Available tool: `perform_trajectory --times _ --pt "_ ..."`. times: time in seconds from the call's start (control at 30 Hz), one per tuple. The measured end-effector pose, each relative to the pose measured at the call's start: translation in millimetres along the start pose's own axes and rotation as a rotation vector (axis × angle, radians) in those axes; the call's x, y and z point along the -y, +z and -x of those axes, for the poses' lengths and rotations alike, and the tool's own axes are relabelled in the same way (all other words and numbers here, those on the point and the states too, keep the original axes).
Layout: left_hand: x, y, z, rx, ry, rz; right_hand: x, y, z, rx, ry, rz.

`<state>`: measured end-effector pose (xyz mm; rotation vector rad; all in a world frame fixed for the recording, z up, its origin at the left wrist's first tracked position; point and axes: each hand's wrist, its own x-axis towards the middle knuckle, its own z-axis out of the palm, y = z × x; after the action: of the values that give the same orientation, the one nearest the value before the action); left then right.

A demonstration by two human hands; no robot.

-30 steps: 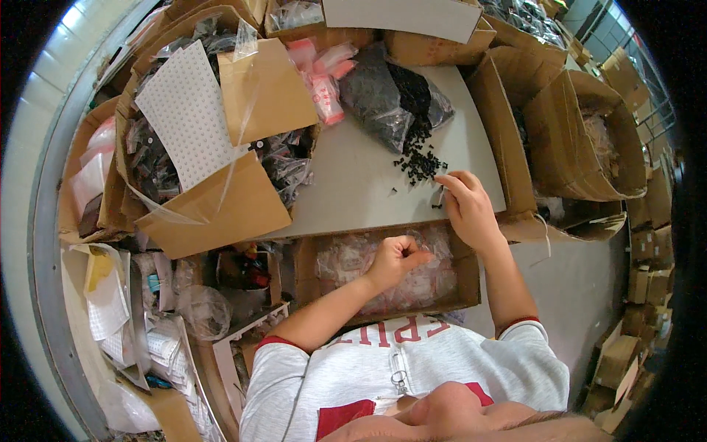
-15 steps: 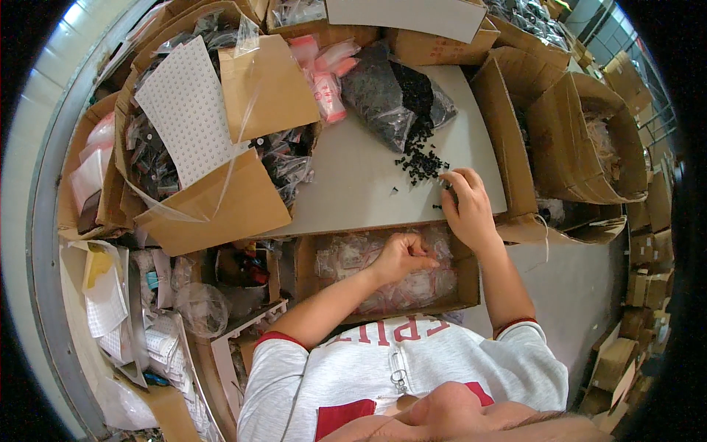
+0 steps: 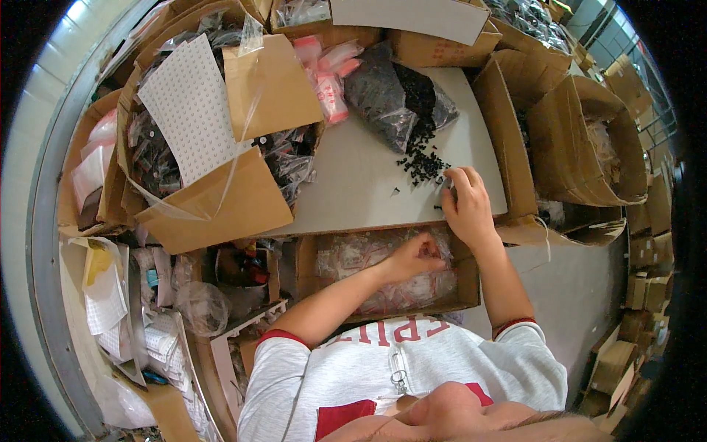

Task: The person packages small black fasteners by picking them up from the table, placing them into small plastic bags, and closing the bags by hand.

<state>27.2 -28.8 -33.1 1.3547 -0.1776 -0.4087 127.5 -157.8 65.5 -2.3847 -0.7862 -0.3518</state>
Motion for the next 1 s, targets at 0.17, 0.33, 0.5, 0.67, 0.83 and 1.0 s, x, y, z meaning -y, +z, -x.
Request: perform_trajectory --times 0.17,0.33,0.5,0.67,0.83,1.0 --pt "5 -6 -12 -0.093 -0.077 -0.179 1 -1 1 0.016 -0.046 0.02" --pt "5 -2 -20 -0.109 -0.099 -0.046 2 -4 3 0.034 -0.052 0.025" --pt "7 4 -25 -0.104 -0.047 0.049 16 -4 10 0.058 -0.054 0.029" --pt "-20 11 -19 -0.126 -0.079 0.254 19 -1 18 0.068 -0.066 -0.006" --pt "-17 6 -16 -0.162 -0.127 0.273 33 -19 27 0.253 -0.014 -0.147" --pt "3 -3 -14 -0.099 -0.03 0.082 35 -37 34 0.368 0.159 -0.238"
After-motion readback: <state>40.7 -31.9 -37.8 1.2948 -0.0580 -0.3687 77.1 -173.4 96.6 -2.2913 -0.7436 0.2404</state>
